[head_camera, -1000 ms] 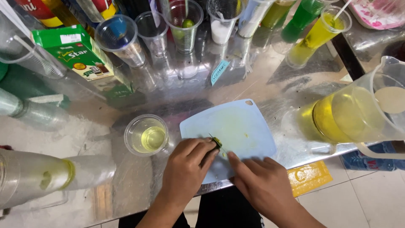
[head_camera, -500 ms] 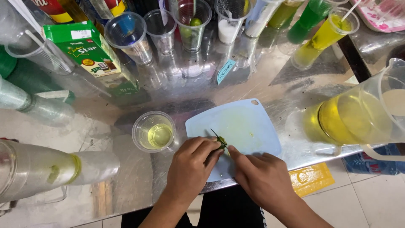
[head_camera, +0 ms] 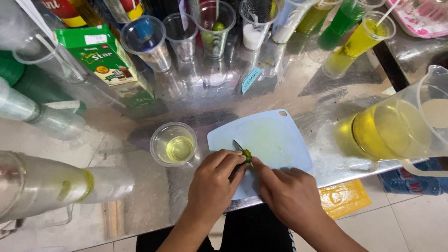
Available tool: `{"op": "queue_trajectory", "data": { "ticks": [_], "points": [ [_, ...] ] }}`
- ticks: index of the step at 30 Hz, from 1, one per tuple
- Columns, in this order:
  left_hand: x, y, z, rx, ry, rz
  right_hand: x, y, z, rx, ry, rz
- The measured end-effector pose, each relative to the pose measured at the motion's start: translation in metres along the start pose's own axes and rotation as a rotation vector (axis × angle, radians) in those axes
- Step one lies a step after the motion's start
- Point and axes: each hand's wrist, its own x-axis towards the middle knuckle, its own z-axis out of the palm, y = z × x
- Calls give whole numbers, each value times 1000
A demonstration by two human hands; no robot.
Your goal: The person cuts a lime on a cutting board and squeezes the juice into a plastic cup. They then pour a red liquid from a bottle into the cup, followed by a clear liquid from a glass jar. Finally, they add ice cubes to the cup using a scoop.
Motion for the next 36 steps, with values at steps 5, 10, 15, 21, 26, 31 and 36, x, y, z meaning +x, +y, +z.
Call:
{"op": "queue_trajectory", "data": {
  "ticks": [5, 10, 15, 21, 26, 31, 36],
  "points": [
    [1, 1, 0, -8, 35, -18, -31, -2, -7, 39, -5, 62],
    [2, 3, -2, -8, 21, -39, -39, -3, -10, 20, 19, 79],
    [5, 7, -6, -14, 10, -48, -46, 0, -12, -4, -26, 78],
    [4, 6, -4, -10, 9, -61, -55, 7, -16, -10, -121, 215],
    [0, 2, -5, -14, -5, -58, -50, 18, -35, 292, -177, 631],
    [0, 7, -9, -58, -16, -80, -23, 29, -39, 233, -28, 655],
    [-1, 6, -11, -100, -4, -106, 1, 34, -26, 101, 123, 352]
  ]
}}
